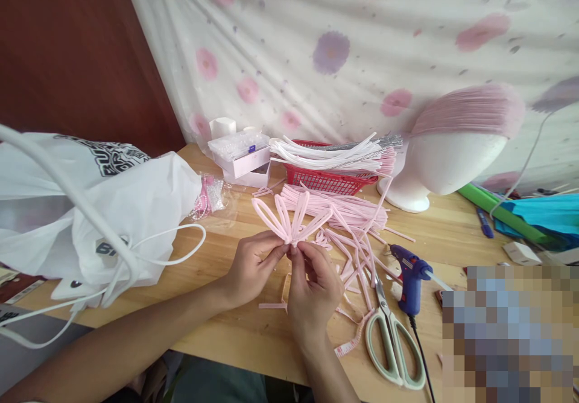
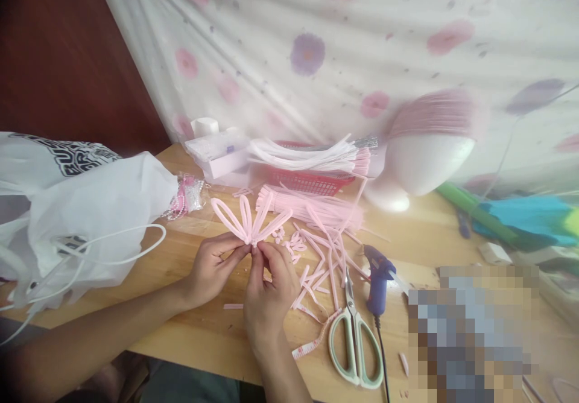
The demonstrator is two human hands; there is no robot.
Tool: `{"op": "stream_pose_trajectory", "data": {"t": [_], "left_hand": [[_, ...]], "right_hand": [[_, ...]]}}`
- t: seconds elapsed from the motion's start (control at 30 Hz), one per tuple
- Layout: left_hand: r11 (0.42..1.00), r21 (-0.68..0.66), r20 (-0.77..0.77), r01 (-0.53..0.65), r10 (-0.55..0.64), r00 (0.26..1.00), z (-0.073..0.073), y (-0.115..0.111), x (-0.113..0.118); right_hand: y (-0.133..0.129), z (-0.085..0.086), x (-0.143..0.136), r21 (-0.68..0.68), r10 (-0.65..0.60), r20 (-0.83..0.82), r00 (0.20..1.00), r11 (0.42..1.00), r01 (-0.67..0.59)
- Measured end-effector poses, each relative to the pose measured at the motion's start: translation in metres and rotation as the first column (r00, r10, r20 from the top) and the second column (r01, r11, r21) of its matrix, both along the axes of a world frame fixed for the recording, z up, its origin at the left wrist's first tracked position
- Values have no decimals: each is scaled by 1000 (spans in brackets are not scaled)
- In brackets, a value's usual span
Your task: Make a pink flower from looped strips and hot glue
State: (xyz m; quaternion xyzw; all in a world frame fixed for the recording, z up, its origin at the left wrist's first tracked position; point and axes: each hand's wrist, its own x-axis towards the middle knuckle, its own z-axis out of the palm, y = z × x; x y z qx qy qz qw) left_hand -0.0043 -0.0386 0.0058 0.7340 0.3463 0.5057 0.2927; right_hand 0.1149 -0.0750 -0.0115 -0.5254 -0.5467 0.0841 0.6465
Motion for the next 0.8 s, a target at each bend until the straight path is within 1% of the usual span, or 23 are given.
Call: {"op": "stream_pose_trajectory", "data": {"t": [0.2, 0.43, 0.8], "left_hand": [[1000, -3, -7, -10, 10, 1000, 1, 0, 1], [999, 47, -10, -11, 12, 1000, -1, 1, 0], [1000, 9, -2, -5, 5, 1000, -4, 2, -1]], "right_hand": [[1, 1, 0, 2, 5, 1, 1000, 1000, -5], [1, 0, 0, 7, 6, -3, 1000, 1000, -6], [1, -1, 0, -14, 7, -5, 1000, 1000, -7]]}}
